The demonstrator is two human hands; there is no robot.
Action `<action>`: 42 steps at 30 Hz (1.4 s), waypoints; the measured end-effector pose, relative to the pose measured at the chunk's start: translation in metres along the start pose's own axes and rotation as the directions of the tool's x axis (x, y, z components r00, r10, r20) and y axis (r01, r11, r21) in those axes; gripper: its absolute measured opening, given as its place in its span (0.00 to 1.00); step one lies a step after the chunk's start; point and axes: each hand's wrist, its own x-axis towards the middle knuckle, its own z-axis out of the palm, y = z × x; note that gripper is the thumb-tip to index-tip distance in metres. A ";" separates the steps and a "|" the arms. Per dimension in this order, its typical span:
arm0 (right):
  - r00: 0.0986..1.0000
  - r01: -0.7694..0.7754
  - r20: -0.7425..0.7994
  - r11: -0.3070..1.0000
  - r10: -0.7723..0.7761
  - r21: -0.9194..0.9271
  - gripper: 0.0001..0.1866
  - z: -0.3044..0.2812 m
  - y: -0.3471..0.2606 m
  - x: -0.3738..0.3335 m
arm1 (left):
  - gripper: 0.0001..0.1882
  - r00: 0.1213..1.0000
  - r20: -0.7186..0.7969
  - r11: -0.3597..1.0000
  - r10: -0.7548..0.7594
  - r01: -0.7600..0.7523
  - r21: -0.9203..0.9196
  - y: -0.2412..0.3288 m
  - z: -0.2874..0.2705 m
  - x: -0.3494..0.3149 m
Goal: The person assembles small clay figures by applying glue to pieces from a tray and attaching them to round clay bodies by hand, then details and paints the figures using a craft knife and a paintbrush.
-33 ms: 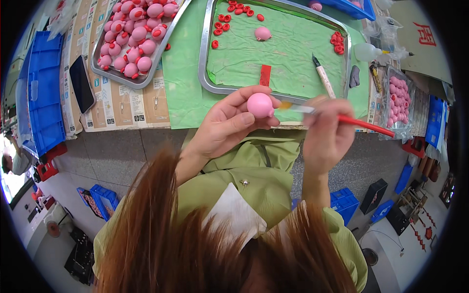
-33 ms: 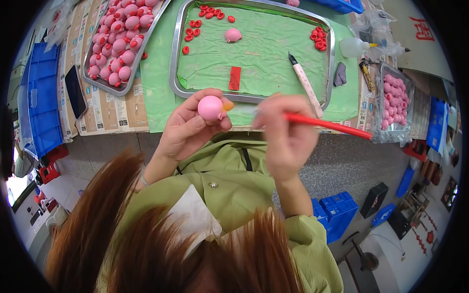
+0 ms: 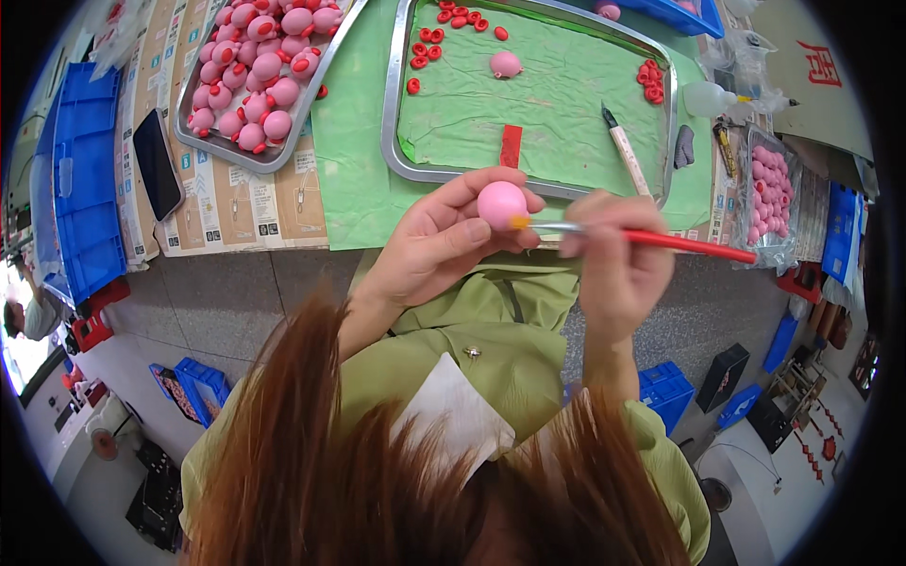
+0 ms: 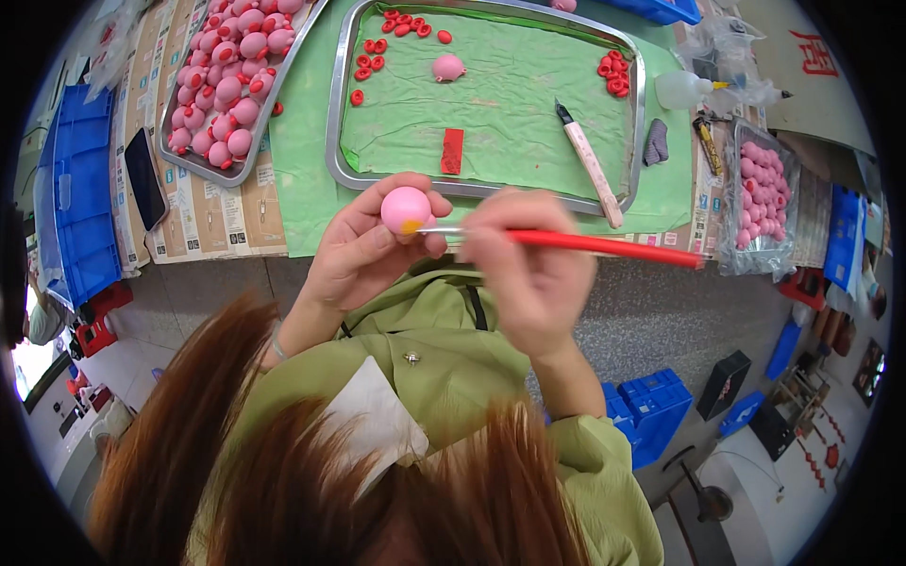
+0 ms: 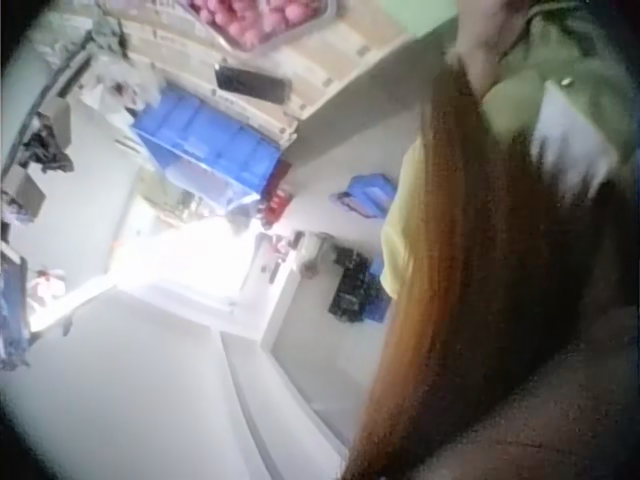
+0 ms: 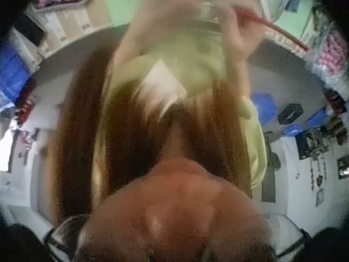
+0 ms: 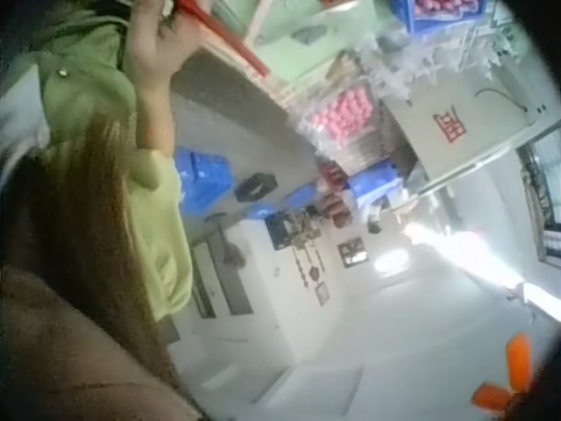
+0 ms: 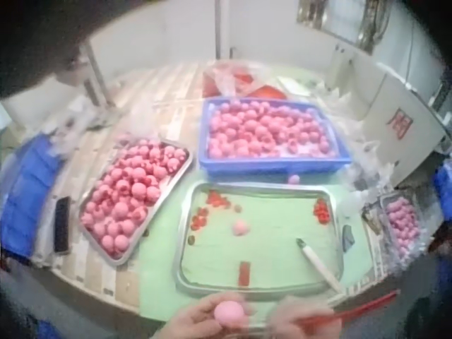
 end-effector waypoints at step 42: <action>0.988 -0.084 -0.154 0.927 0.029 -0.364 0.07 -0.005 0.016 0.004 | 0.15 0.830 -0.114 0.294 0.546 -0.063 0.954 0.001 0.016 0.002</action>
